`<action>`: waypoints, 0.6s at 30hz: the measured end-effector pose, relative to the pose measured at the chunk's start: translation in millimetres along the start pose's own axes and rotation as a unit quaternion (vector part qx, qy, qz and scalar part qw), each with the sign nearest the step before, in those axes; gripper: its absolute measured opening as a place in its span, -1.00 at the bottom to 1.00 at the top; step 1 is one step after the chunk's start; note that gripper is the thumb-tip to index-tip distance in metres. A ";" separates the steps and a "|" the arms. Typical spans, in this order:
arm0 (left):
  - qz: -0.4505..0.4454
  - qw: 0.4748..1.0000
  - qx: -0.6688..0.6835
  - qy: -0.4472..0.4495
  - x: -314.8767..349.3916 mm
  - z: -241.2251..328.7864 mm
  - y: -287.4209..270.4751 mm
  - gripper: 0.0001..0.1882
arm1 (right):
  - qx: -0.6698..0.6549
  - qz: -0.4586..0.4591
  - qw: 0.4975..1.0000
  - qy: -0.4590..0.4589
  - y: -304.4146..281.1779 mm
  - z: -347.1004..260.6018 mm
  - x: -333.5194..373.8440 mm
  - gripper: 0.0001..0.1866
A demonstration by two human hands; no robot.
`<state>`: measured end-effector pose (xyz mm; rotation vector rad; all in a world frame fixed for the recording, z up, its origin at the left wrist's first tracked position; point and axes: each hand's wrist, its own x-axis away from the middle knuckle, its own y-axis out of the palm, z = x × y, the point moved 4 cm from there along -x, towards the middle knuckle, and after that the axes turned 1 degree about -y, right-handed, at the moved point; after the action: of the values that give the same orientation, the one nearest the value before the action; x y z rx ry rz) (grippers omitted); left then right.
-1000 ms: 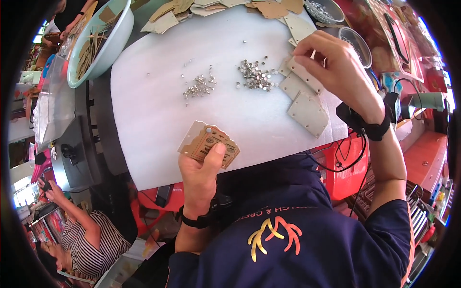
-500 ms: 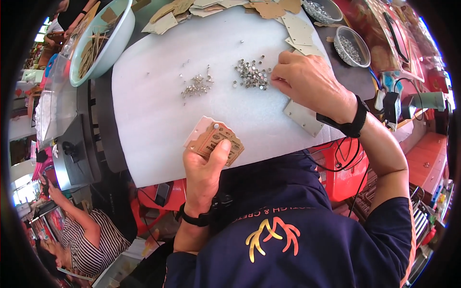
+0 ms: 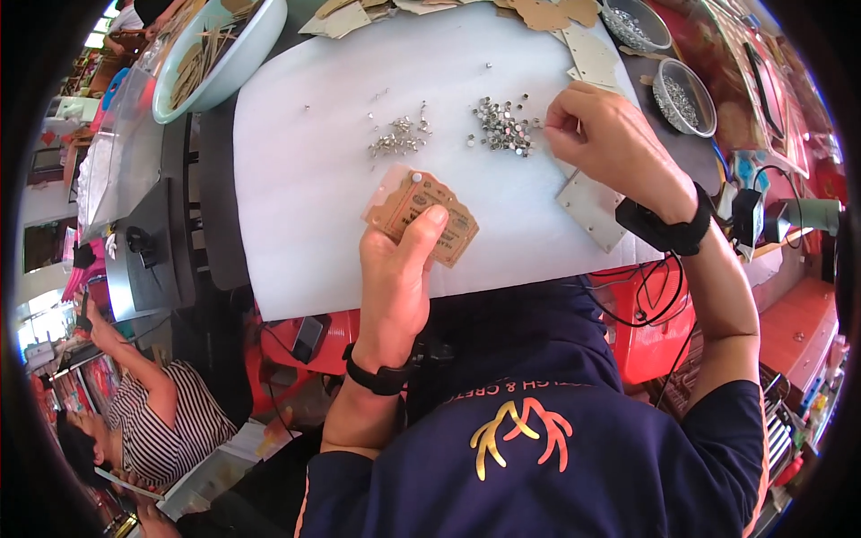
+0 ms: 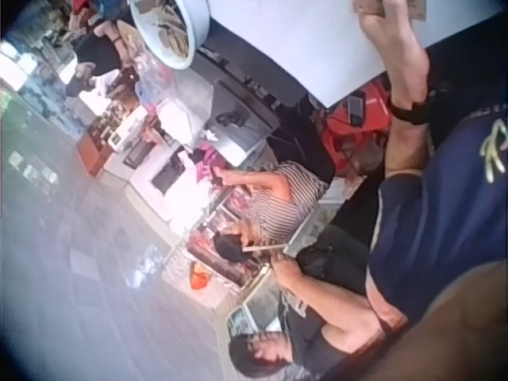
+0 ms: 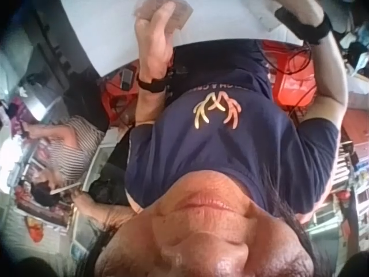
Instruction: Manually attaching small metal eyelets/rivets to leather shoe tags or labels.
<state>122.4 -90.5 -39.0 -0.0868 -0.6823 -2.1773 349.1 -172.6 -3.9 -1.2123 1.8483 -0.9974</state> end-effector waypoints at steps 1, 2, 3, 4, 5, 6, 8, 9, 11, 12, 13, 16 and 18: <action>0.002 1.000 0.000 0.000 -0.8 -0.1 1.4 -0.72 | -0.001 -0.001 1.000 -0.001 -2.5 -3.6 1.3 -0.84; -0.002 1.000 0.002 0.003 -1.2 0.1 3.2 -0.71 | -0.133 -0.048 0.989 0.046 0.4 -4.5 2.5 -0.83; -0.005 1.000 0.003 0.005 -1.5 0.2 5.1 -0.70 | -0.263 -0.095 0.956 0.092 4.5 -7.0 4.8 -0.82; -0.006 1.000 0.003 0.005 -1.7 0.1 7.2 -0.70 | -0.263 -0.095 0.956 0.092 3.0 -12.4 6.6 -0.82; -0.009 1.000 -0.010 0.021 -1.7 1.2 9.8 -0.69 | -0.348 -0.122 0.925 0.095 4.5 -20.1 8.9 -0.81; -0.012 0.999 -0.024 0.037 -1.6 2.4 12.4 -0.68 | -0.431 -0.149 0.885 0.096 6.9 -27.7 11.3 -0.80; -0.019 0.998 -0.029 0.050 -1.7 4.3 17.6 -0.69 | -0.453 -0.149 0.874 0.095 12.2 -36.4 13.9 -0.81; -0.026 0.997 -0.034 0.063 -1.4 5.8 20.4 -0.70 | -0.474 -0.150 0.863 0.093 15.6 -40.1 15.1 -0.82; -0.027 0.996 -0.045 0.078 -0.3 8.8 25.6 -0.71 | -0.476 -0.132 0.866 0.076 20.6 -45.3 17.7 -0.83; -0.028 0.994 -0.056 0.092 0.2 10.5 27.1 -0.73 | -0.473 -0.109 0.872 0.065 21.4 -47.1 18.8 -0.84; -0.027 0.994 -0.057 0.093 0.2 10.7 27.3 -0.73 | -0.470 -0.087 0.877 0.054 21.0 -48.4 19.7 -0.85; -0.033 0.990 -0.079 0.112 0.3 11.9 28.2 -0.75 | -0.414 -0.086 0.905 0.048 18.5 -52.1 21.7 -0.93; -0.023 0.991 -0.084 0.100 -0.2 10.3 28.0 -0.67 | -0.399 -0.069 0.913 0.039 17.7 -53.7 23.1 -0.92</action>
<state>141.5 -99.4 -18.0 0.0604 -0.3896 -2.2481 288.5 -177.7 1.9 -1.8011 2.3549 -0.3263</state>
